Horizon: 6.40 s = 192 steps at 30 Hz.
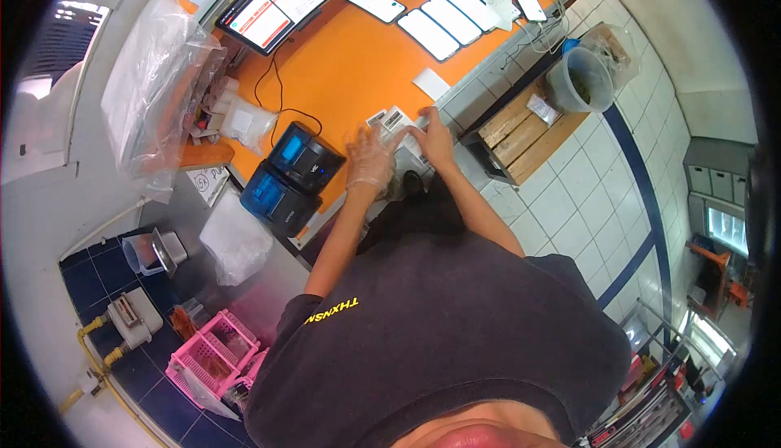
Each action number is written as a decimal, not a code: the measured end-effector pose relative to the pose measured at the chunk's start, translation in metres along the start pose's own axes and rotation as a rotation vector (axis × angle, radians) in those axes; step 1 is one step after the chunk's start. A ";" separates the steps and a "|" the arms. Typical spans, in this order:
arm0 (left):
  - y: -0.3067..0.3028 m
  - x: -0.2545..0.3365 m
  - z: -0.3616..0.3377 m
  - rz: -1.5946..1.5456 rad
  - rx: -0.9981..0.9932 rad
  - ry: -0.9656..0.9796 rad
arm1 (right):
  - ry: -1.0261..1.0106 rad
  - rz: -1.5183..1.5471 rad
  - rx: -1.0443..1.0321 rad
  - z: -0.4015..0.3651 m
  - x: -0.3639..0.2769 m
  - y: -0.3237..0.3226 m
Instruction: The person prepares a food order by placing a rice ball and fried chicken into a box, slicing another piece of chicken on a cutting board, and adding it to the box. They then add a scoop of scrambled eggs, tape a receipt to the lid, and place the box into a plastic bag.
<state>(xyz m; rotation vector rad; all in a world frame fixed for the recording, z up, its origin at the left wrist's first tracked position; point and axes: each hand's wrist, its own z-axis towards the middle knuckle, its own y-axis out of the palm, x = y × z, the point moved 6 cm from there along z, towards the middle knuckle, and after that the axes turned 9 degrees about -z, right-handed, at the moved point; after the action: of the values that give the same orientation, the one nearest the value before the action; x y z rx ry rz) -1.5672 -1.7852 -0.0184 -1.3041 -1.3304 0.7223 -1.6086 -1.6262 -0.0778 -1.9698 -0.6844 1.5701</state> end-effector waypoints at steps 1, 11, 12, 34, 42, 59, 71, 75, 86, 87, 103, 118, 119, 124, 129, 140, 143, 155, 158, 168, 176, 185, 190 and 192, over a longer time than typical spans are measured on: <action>0.001 -0.001 0.002 -0.014 -0.043 -0.055 | 0.002 0.001 0.002 0.000 0.000 -0.002; 0.003 0.004 0.013 -0.099 0.120 -0.194 | 0.013 0.443 -0.157 -0.018 0.075 0.014; 0.002 0.007 0.013 -0.098 0.117 -0.190 | 0.027 0.484 -0.190 -0.020 0.078 0.018; 0.008 0.013 0.029 0.003 0.029 -0.174 | 0.168 0.518 -0.036 -0.011 0.091 0.030; 0.013 0.013 0.025 0.015 0.029 -0.154 | 0.326 0.668 -0.148 -0.025 0.115 0.099; 0.001 0.003 0.027 -0.080 0.026 -0.140 | 0.054 0.664 -0.155 0.016 0.032 -0.026; 0.003 -0.009 0.026 -0.166 0.108 -0.203 | -0.158 -0.067 0.184 0.020 -0.032 -0.001; 0.006 -0.015 0.023 -0.224 0.212 -0.212 | -0.101 -0.081 0.129 0.020 -0.034 -0.002; -0.007 -0.015 0.026 -0.263 0.154 -0.296 | -0.143 0.097 0.063 0.032 -0.006 0.004; -0.006 -0.016 0.027 -0.262 0.157 -0.295 | -0.096 0.089 0.059 0.034 -0.001 0.008; -0.018 -0.034 0.049 -0.425 0.285 -0.296 | 0.026 0.681 0.002 0.043 0.044 0.004; -0.017 -0.050 0.050 -0.638 0.324 -0.482 | -0.268 -0.239 -0.073 0.041 -0.049 0.021; -0.005 -0.054 0.054 -0.850 0.320 -0.427 | -0.325 -0.202 -0.091 0.038 -0.055 0.015; 0.000 -0.066 0.037 -1.219 0.440 -0.355 | -0.566 -0.128 -0.249 0.043 -0.065 0.011; 0.000 -0.045 -0.005 -1.969 0.496 -0.237 | -0.490 0.163 -0.630 0.025 -0.083 -0.005; 0.066 0.043 -0.159 -1.824 1.256 -0.597 | -0.519 0.036 -1.281 -0.083 -0.074 0.017; 0.088 0.094 -0.217 -1.748 1.359 -0.830 | -0.563 -0.013 -1.491 -0.139 -0.062 0.018; 0.233 0.330 -0.376 -2.188 2.111 -0.777 | -1.025 -0.342 -2.123 -0.393 0.025 -0.026; 0.250 0.405 -0.430 -2.074 2.201 -0.919 | -1.321 -0.329 -2.138 -0.456 0.072 -0.044; 0.286 0.554 -0.530 -1.770 2.597 -0.951 | -1.321 -0.621 -2.245 -0.616 0.153 -0.120; 0.297 0.559 -0.604 -1.456 2.675 -1.256 | -1.414 -0.516 -2.295 -0.687 0.166 -0.101; 0.282 0.468 -0.673 -1.819 2.737 -0.819 | -1.278 -0.537 -2.103 -0.701 0.110 -0.038; 0.292 0.404 -0.692 -1.717 2.725 -0.841 | -1.241 -0.401 -2.012 -0.694 0.086 -0.010; 0.295 0.386 -0.692 -1.683 2.708 -0.841 | -1.214 -0.491 -1.957 -0.685 0.083 -0.005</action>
<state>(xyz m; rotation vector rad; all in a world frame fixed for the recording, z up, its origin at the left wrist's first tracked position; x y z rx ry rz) -0.7604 -1.5332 -0.0300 2.1256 -0.3120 0.7493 -0.9229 -1.6271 -0.0050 -0.7247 -3.7571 1.5096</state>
